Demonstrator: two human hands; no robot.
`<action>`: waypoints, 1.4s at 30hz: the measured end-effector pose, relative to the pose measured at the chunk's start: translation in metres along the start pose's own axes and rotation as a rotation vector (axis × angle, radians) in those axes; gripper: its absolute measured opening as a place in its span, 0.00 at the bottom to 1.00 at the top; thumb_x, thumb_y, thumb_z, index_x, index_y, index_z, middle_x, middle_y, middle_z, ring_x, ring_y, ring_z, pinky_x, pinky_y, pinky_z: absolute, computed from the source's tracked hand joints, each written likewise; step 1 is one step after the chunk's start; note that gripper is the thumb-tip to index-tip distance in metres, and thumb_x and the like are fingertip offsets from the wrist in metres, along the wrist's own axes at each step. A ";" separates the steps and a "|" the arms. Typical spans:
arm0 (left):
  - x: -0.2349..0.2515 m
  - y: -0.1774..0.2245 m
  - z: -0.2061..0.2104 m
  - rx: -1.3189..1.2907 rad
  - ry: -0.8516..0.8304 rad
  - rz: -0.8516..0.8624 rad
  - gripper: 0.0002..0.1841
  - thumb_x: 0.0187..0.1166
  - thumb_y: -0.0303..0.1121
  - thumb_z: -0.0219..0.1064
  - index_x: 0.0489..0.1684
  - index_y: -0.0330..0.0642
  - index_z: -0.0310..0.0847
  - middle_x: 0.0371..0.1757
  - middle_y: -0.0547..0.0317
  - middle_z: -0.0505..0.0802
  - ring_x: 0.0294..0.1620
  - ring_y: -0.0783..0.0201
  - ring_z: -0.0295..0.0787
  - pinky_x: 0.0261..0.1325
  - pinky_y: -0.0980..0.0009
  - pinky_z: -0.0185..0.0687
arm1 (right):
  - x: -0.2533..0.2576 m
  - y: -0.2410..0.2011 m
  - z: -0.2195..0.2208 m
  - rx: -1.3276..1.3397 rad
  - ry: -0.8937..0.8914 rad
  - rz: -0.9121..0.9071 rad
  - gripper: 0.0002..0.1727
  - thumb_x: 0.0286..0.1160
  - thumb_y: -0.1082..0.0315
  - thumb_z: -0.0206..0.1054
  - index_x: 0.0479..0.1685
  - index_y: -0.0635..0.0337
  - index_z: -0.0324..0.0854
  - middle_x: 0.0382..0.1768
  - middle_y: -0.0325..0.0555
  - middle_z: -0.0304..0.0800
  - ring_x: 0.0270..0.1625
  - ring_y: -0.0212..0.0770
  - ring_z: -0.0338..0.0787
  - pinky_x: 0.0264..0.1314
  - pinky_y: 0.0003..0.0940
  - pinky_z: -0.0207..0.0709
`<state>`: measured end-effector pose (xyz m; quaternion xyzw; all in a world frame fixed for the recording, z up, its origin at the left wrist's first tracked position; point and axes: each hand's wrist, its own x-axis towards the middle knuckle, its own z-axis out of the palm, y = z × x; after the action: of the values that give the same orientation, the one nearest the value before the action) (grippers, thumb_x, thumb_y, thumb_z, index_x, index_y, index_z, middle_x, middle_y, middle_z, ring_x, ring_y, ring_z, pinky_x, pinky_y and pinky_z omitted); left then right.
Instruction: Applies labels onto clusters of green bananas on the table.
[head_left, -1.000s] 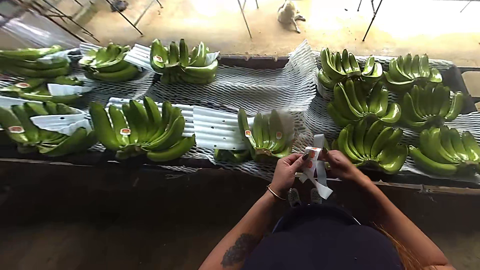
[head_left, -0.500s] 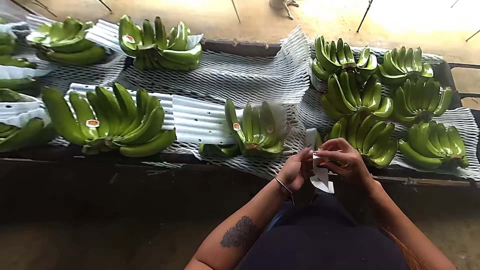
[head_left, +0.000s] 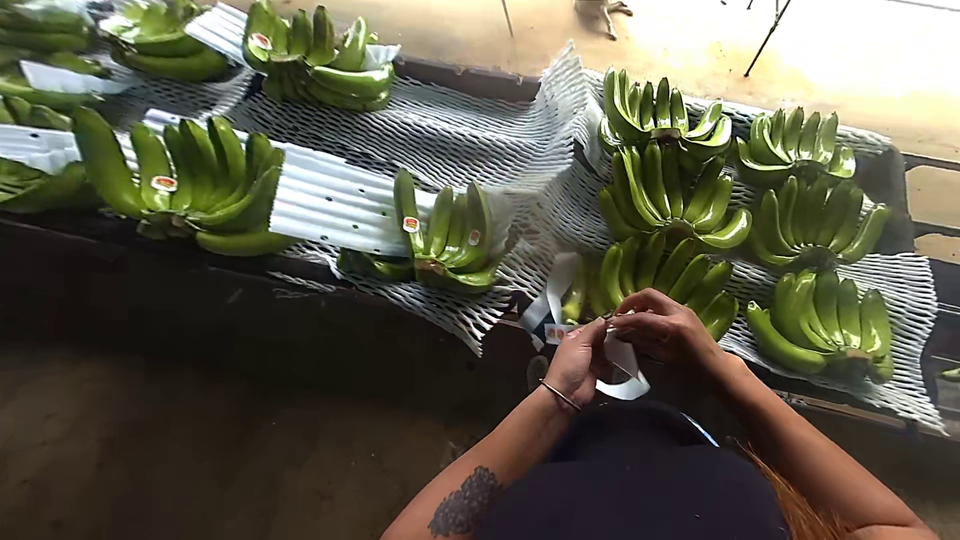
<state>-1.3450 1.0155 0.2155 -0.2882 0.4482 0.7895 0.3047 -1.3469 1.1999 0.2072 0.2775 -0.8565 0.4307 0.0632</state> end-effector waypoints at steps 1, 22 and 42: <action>0.001 -0.008 0.006 -0.038 0.043 0.022 0.14 0.91 0.35 0.54 0.47 0.34 0.83 0.37 0.51 0.93 0.37 0.61 0.92 0.45 0.64 0.90 | -0.004 0.006 -0.002 0.009 0.004 -0.037 0.08 0.81 0.65 0.69 0.48 0.50 0.94 0.51 0.44 0.92 0.50 0.35 0.91 0.53 0.33 0.87; -0.170 0.018 -0.119 -0.168 0.156 1.428 0.16 0.88 0.48 0.51 0.37 0.49 0.78 0.26 0.69 0.81 0.28 0.70 0.79 0.38 0.74 0.80 | 0.004 0.106 -0.067 -0.851 -0.998 0.229 0.14 0.82 0.80 0.57 0.60 0.60 0.79 0.37 0.60 0.91 0.44 0.64 0.93 0.43 0.61 0.82; -0.029 -0.050 0.011 -0.280 0.037 -0.036 0.22 0.93 0.46 0.46 0.43 0.40 0.82 0.32 0.55 0.90 0.30 0.65 0.87 0.37 0.70 0.85 | 0.008 0.012 -0.033 0.216 -0.302 -0.237 0.06 0.72 0.71 0.74 0.45 0.59 0.92 0.47 0.44 0.89 0.52 0.33 0.88 0.55 0.25 0.85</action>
<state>-1.2912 1.0388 0.2148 -0.3505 0.3342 0.8331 0.2673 -1.3643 1.2281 0.2217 0.4427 -0.7664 0.4632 -0.0459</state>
